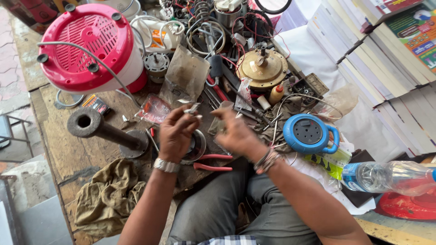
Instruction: The person assembles small metal components into a cylindrical metal housing, using pliers and a screwdriver to secure parts. They repeatedly insert and adjust pieces inside the housing while seated at a cluttered workbench.
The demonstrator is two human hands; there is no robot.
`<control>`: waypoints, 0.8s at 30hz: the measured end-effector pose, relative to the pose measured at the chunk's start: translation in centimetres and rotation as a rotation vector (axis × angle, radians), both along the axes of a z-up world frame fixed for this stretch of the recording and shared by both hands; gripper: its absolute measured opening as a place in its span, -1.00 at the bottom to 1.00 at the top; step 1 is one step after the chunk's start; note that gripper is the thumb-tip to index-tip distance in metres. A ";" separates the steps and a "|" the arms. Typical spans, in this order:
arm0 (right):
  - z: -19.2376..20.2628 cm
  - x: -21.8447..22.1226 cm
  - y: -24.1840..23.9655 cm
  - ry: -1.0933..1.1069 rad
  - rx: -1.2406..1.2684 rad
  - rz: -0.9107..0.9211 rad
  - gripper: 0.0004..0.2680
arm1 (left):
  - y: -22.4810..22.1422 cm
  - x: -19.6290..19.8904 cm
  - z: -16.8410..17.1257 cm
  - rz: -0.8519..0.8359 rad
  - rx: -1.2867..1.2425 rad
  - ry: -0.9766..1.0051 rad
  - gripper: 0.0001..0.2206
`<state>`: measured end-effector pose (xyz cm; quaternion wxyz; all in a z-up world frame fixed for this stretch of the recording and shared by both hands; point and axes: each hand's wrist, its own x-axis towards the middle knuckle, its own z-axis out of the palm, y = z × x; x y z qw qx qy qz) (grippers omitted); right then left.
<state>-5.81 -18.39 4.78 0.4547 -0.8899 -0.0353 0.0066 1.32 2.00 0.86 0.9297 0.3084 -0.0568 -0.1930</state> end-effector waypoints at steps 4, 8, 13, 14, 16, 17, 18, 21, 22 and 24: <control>-0.5 -1.8 5.8 -0.250 -0.296 0.173 -0.16 | 2.9 0.5 1.2 0.095 -0.074 -0.023 -0.71; -0.4 -1.7 9.0 -0.511 -0.489 0.189 -0.30 | 5.0 -0.1 2.5 0.132 0.001 -0.065 -0.70; -1.0 -0.9 7.4 -0.427 -0.317 0.153 -0.38 | 5.5 -0.9 2.7 0.140 0.025 -0.108 -0.71; -1.1 -0.5 6.4 -0.402 -0.230 0.099 -0.39 | 5.5 -1.0 2.7 0.145 0.021 -0.114 -0.71; -1.2 0.4 4.0 -0.348 -0.060 -0.008 -0.41 | 5.3 -1.1 2.9 0.156 0.013 -0.133 -0.72; -1.1 0.9 2.6 -0.212 0.197 -0.109 -0.42 | 5.1 -1.4 3.0 0.161 0.008 -0.145 -0.73; -0.9 1.4 1.0 -0.077 0.451 -0.211 -0.42 | 4.8 -1.5 3.3 0.166 0.003 -0.161 -0.73; 0.1 2.5 -3.4 0.146 1.153 -0.228 -0.55 | 3.5 -2.9 4.7 0.132 0.108 -0.162 -0.71; 0.4 2.3 -4.5 0.196 1.313 -0.240 -0.58 | 2.8 -3.3 5.3 0.103 0.168 -0.193 -0.69; 0.8 2.3 -6.1 0.243 1.514 -0.206 -0.62 | 1.2 -4.4 6.4 0.048 0.285 -0.250 -0.66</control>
